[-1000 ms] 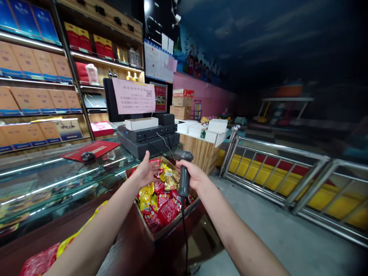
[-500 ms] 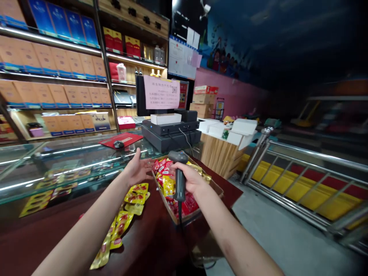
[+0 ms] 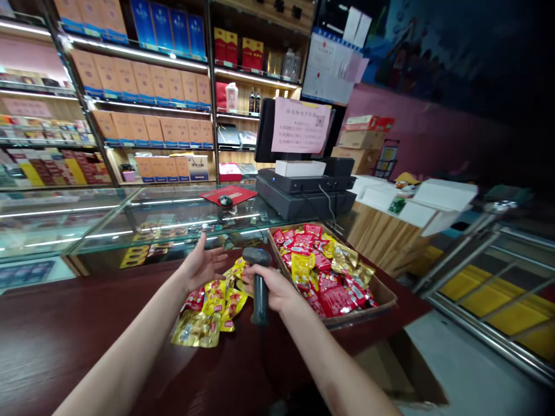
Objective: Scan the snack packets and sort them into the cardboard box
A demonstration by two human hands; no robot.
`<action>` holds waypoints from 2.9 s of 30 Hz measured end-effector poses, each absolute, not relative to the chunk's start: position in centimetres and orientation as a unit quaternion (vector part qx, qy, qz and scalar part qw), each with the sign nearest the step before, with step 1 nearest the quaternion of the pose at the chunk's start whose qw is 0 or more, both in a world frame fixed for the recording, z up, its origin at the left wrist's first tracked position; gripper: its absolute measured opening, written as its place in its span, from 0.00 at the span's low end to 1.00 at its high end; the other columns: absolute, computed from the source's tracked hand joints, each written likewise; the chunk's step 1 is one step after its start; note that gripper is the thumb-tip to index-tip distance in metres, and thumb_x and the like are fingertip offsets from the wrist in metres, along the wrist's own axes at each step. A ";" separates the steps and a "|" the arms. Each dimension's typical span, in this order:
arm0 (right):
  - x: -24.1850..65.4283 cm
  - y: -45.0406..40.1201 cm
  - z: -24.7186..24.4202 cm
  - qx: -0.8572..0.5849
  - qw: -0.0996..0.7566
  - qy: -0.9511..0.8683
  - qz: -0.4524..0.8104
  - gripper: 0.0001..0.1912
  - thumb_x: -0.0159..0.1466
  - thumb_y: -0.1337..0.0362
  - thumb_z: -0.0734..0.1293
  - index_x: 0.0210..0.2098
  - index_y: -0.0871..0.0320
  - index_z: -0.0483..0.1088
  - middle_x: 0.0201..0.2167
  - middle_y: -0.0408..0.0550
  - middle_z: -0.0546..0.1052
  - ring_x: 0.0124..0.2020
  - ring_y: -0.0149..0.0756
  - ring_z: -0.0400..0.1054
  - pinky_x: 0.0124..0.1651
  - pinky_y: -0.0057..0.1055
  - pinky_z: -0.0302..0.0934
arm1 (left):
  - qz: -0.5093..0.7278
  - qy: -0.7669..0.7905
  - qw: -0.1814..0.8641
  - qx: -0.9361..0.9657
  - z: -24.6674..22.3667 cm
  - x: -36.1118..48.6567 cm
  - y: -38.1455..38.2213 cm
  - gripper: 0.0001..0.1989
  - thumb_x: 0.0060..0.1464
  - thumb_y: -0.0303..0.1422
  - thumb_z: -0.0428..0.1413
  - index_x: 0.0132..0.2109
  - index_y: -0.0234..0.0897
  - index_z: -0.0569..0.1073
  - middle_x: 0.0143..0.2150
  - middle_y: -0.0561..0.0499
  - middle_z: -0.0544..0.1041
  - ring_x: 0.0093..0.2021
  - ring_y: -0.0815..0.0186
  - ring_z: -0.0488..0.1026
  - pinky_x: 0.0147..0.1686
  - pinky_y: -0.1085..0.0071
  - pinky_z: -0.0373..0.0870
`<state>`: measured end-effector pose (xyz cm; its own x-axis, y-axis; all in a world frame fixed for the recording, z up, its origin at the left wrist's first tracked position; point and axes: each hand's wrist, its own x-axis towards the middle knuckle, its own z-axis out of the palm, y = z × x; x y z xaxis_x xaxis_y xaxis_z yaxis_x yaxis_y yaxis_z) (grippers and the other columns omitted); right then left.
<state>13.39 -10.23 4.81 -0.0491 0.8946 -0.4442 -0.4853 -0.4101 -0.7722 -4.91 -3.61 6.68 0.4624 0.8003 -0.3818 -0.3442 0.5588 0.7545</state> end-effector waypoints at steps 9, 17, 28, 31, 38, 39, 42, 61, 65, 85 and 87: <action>9.3 -9.6 0.9 -0.480 0.420 -0.212 0.741 0.08 0.51 0.70 0.67 0.20 0.60 0.63 0.14 0.38 0.65 0.16 0.25 0.60 0.23 0.23 0.61 | 0.339 0.488 0.748 0.294 3.6 -8.2 -6.4 0.42 0.50 0.61 0.40 0.61 0.34 0.59 0.61 0.33 0.60 0.58 0.46 0.60 0.48 0.53 0.62; 8.4 -9.1 1.5 -0.453 0.435 -0.175 0.758 0.02 0.53 0.73 0.64 0.24 0.62 0.66 0.22 0.46 0.74 0.26 0.30 0.72 0.35 0.26 0.66 | 0.355 0.465 0.752 0.304 2.2 -8.0 -6.6 0.31 0.51 0.48 0.55 0.57 0.35 0.64 0.48 0.38 0.72 0.36 0.59 0.75 0.31 0.65 0.71; 11.6 -10.4 3.6 -0.436 0.570 -0.229 0.658 0.09 0.46 0.71 0.69 0.29 0.62 0.69 0.32 0.50 0.78 0.32 0.33 0.74 0.36 0.27 0.68 | 0.471 0.356 0.734 0.334 0.9 -1.9 -5.0 0.17 0.42 0.23 0.64 0.42 0.29 0.72 0.34 0.42 0.79 0.35 0.59 0.78 0.34 0.68 0.74; 13.0 -11.6 3.4 -0.455 0.593 -0.248 0.616 0.11 0.44 0.69 0.70 0.29 0.61 0.70 0.33 0.49 0.78 0.31 0.33 0.73 0.32 0.27 0.68 | 0.490 0.346 0.727 0.334 1.1 -0.3 -3.9 0.17 0.41 0.23 0.65 0.42 0.29 0.72 0.33 0.43 0.79 0.35 0.58 0.78 0.34 0.67 0.75; 13.6 -14.6 2.3 -0.516 0.523 -0.343 0.586 0.08 0.47 0.64 0.70 0.26 0.60 0.68 0.19 0.42 0.72 0.18 0.29 0.66 0.18 0.24 0.57 | 0.481 0.389 0.667 0.416 1.2 0.9 -2.2 0.19 0.35 0.29 0.68 0.38 0.33 0.74 0.31 0.48 0.79 0.31 0.62 0.77 0.28 0.73 0.71; 13.5 -14.9 2.3 -0.526 0.509 -0.359 0.579 0.08 0.48 0.64 0.69 0.25 0.60 0.68 0.16 0.40 0.70 0.16 0.28 0.64 0.17 0.23 0.55 | 0.477 0.390 0.663 0.425 1.1 1.0 -2.1 0.19 0.35 0.30 0.68 0.38 0.33 0.74 0.31 0.48 0.79 0.31 0.63 0.77 0.27 0.74 0.70; 13.0 -15.4 2.5 -0.544 0.487 -0.386 0.564 0.07 0.49 0.64 0.68 0.23 0.59 0.66 0.10 0.36 0.64 0.13 0.26 0.58 0.16 0.23 0.52 | 0.471 0.390 0.663 0.432 1.1 0.9 -2.1 0.19 0.35 0.31 0.68 0.37 0.34 0.73 0.32 0.48 0.79 0.29 0.64 0.76 0.24 0.75 0.69; 12.3 -15.3 1.7 -0.523 0.490 -0.408 0.566 0.07 0.49 0.64 0.67 0.20 0.58 0.63 0.08 0.36 0.62 0.10 0.25 0.53 0.15 0.23 0.49 | 0.476 0.367 0.661 0.448 2.5 0.7 -2.8 0.24 0.36 0.35 0.67 0.43 0.35 0.73 0.34 0.49 0.79 0.28 0.68 0.74 0.19 0.79 0.62; 12.4 -15.5 1.6 -0.524 0.491 -0.399 0.570 0.07 0.49 0.64 0.67 0.23 0.59 0.64 0.10 0.36 0.63 0.11 0.25 0.54 0.16 0.24 0.50 | 0.470 0.389 0.652 0.451 1.9 0.6 -2.5 0.24 0.34 0.36 0.68 0.41 0.34 0.72 0.34 0.50 0.78 0.23 0.73 0.71 0.17 0.81 0.59; 19.0 -12.2 7.5 -0.469 0.616 -0.263 0.575 0.11 0.42 0.70 0.71 0.27 0.61 0.71 0.26 0.42 0.73 0.28 0.28 0.67 0.33 0.25 0.64 | 0.300 0.286 0.840 0.351 7.3 2.7 -4.8 0.34 0.58 0.53 0.41 0.55 0.27 0.66 0.45 0.33 0.76 0.43 0.56 0.76 0.38 0.65 0.74; 20.2 -12.1 8.5 -0.454 0.621 -0.265 0.582 0.09 0.43 0.70 0.70 0.26 0.61 0.70 0.22 0.41 0.72 0.25 0.27 0.66 0.31 0.25 0.63 | 0.285 0.279 0.840 0.368 8.8 4.0 -4.4 0.36 0.57 0.54 0.40 0.56 0.26 0.65 0.46 0.33 0.75 0.45 0.55 0.75 0.39 0.64 0.73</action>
